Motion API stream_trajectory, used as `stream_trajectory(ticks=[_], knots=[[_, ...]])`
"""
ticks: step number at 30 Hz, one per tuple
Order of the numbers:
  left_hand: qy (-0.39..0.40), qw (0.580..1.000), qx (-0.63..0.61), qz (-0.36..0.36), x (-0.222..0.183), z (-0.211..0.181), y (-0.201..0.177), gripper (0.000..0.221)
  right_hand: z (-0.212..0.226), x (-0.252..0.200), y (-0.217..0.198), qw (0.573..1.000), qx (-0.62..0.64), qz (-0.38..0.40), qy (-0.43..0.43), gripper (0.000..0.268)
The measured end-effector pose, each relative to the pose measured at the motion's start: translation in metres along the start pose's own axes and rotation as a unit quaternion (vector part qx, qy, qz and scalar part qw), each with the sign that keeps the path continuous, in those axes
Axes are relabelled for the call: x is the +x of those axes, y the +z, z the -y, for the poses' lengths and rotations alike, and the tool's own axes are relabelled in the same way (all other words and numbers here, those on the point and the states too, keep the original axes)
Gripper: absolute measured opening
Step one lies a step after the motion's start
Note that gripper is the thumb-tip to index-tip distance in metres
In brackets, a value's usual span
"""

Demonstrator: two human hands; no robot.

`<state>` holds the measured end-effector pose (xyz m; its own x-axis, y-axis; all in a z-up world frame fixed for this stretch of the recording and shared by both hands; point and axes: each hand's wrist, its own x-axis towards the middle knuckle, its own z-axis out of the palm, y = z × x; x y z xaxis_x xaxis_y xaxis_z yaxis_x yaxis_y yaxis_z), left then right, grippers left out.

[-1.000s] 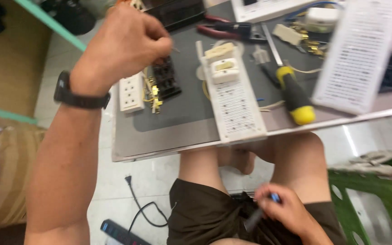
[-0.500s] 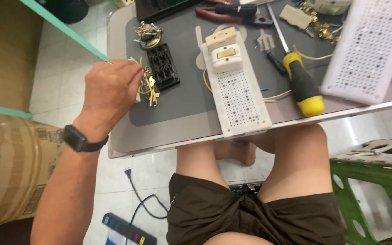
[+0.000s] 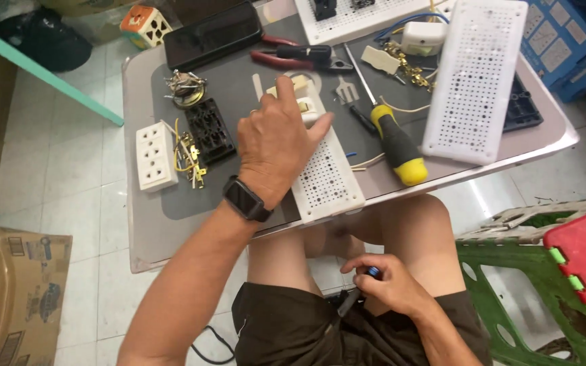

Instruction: A person is wiring and assembling an electrical switch and outlet on a workbench using hand tools.

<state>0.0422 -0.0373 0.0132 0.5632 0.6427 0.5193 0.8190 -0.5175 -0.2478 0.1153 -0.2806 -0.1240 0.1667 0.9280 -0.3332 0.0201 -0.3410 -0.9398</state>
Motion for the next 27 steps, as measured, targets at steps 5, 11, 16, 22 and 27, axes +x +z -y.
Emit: stream_trajectory(ticks=[5,11,16,22,27], knots=[[-0.022,0.997,-0.064,-0.037,-0.001,-0.004,-0.002,0.056,0.022,0.009,0.000,0.994,0.021,0.055,0.095,0.027],[-0.010,0.967,-0.255,0.019,0.005,0.014,-0.002,0.034,0.011,0.003,0.000,0.978,0.129,0.124,0.109,0.016],[-0.035,0.940,-0.322,0.109,0.024,0.034,-0.021,0.038,0.087,-0.035,0.006,0.946,0.112,0.035,-0.304,0.016],[-0.066,0.921,-0.327,0.202,0.043,0.039,-0.050,0.048,0.151,0.013,0.013,0.766,-0.239,-0.127,-0.583,0.012],[-0.097,0.895,-0.333,0.282,0.055,0.047,-0.077,0.043,0.142,0.036,0.021,0.723,-0.329,-0.165,-0.585,0.009]])
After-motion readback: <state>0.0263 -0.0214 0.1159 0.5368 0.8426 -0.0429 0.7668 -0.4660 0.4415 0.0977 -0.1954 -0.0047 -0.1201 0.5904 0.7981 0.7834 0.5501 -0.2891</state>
